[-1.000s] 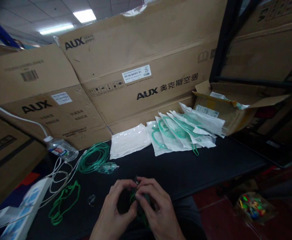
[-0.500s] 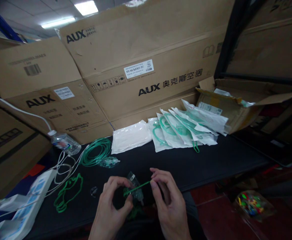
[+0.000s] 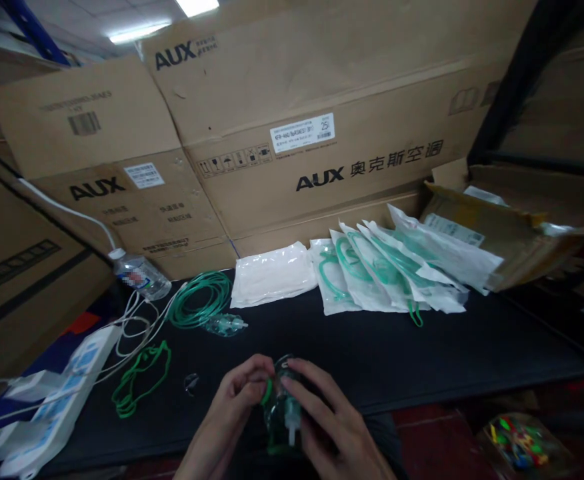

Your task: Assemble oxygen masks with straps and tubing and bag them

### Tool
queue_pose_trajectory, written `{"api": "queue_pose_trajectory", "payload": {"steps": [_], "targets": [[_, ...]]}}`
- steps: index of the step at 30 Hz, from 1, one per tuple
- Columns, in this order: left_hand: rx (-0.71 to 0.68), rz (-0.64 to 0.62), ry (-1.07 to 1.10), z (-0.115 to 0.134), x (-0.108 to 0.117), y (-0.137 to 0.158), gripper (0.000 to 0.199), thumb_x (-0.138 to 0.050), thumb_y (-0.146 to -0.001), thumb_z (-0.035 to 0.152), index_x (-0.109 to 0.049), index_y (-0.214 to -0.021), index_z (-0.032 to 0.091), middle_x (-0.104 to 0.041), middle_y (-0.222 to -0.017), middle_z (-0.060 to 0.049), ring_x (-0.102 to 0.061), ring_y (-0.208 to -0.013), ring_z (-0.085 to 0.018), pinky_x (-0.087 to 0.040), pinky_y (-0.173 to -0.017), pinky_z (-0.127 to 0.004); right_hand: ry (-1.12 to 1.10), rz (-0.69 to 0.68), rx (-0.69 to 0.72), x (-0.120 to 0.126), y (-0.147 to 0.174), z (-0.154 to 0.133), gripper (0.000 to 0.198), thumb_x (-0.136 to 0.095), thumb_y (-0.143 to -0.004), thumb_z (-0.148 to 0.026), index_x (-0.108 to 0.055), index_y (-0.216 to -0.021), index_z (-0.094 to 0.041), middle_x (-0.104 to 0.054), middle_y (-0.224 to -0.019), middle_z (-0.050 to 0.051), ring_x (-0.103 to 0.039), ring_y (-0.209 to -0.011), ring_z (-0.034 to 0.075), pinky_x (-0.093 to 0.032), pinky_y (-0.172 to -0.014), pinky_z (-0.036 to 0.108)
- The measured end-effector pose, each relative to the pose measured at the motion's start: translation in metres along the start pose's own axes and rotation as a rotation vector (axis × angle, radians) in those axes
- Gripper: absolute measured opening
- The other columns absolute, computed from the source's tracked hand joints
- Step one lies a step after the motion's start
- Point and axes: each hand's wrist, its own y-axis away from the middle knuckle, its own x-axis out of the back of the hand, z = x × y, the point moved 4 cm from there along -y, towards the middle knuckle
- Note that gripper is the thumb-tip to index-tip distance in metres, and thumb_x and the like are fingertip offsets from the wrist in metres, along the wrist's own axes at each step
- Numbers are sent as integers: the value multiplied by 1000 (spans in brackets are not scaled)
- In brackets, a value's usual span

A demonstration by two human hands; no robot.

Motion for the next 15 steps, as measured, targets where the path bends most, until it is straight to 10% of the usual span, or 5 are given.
{"api": "queue_pose_trajectory", "payload": {"steps": [8, 15], "targets": [[132, 37, 11, -1, 13, -12, 56, -72, -83, 60, -67, -115, 15, -58, -60, 4, -34, -47, -6, -20, -47, -20, 102, 134, -96, 1, -9, 36, 39, -69, -92, -20, -65, -130, -30, -72, -131, 7, -70, -119, 29, -59, -102, 36], [50, 245, -274, 1, 74, 3, 54, -76, -79, 61, -72, -108, 15, -64, -63, 2, -54, -58, -12, -37, -56, -22, -102, 298, -338, 9, -20, 55, 27, -74, -89, -34, -65, -113, -26, -80, -110, 8, -79, -97, 24, -63, -86, 24]]}}
